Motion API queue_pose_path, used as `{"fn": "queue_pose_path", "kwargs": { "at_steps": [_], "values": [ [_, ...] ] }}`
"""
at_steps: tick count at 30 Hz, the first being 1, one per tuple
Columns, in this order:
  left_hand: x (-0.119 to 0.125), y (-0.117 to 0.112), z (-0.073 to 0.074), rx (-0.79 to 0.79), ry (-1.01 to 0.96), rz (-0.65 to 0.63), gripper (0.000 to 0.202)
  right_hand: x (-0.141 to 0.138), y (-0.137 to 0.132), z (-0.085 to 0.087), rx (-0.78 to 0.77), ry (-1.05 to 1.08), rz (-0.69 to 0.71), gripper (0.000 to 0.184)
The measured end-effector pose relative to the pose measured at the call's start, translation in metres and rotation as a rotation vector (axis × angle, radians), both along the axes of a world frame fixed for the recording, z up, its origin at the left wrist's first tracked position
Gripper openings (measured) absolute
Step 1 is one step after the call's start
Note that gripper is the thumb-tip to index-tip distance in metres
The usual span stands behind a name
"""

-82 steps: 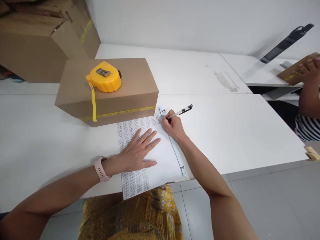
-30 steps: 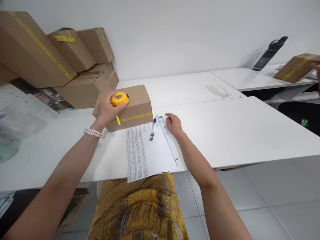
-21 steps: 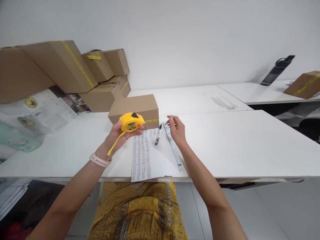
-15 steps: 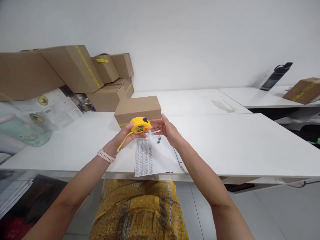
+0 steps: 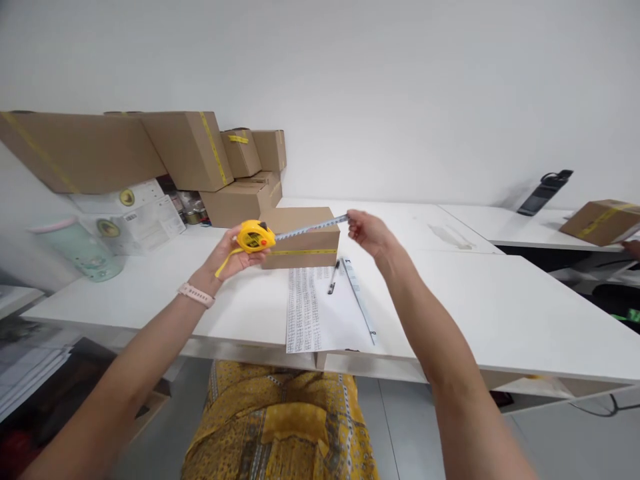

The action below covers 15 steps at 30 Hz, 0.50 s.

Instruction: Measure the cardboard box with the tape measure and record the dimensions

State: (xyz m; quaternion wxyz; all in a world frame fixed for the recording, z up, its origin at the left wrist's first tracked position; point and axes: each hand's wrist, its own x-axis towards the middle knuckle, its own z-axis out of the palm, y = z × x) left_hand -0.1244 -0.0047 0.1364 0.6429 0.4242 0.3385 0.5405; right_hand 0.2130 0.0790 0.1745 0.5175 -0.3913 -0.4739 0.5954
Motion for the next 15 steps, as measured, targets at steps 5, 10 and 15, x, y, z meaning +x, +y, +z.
{"fn": "queue_pose_path", "kwargs": {
  "at_steps": [5, 10, 15],
  "values": [
    [-0.069, 0.035, 0.03, -0.07, 0.098, 0.208, 0.048, 0.009, 0.054, 0.013, 0.003, -0.03, -0.209, 0.02],
    [-0.1, 0.065, 0.04, -0.121, 0.157, 0.303, 0.04, -0.023, 0.087, -0.019, -0.018, -0.14, -0.275, 0.02],
    [-0.106, 0.081, 0.034, -0.108, 0.184, 0.284, 0.042, -0.04, 0.114, -0.046, -0.018, -0.283, -0.369, 0.014]
  ]
}}
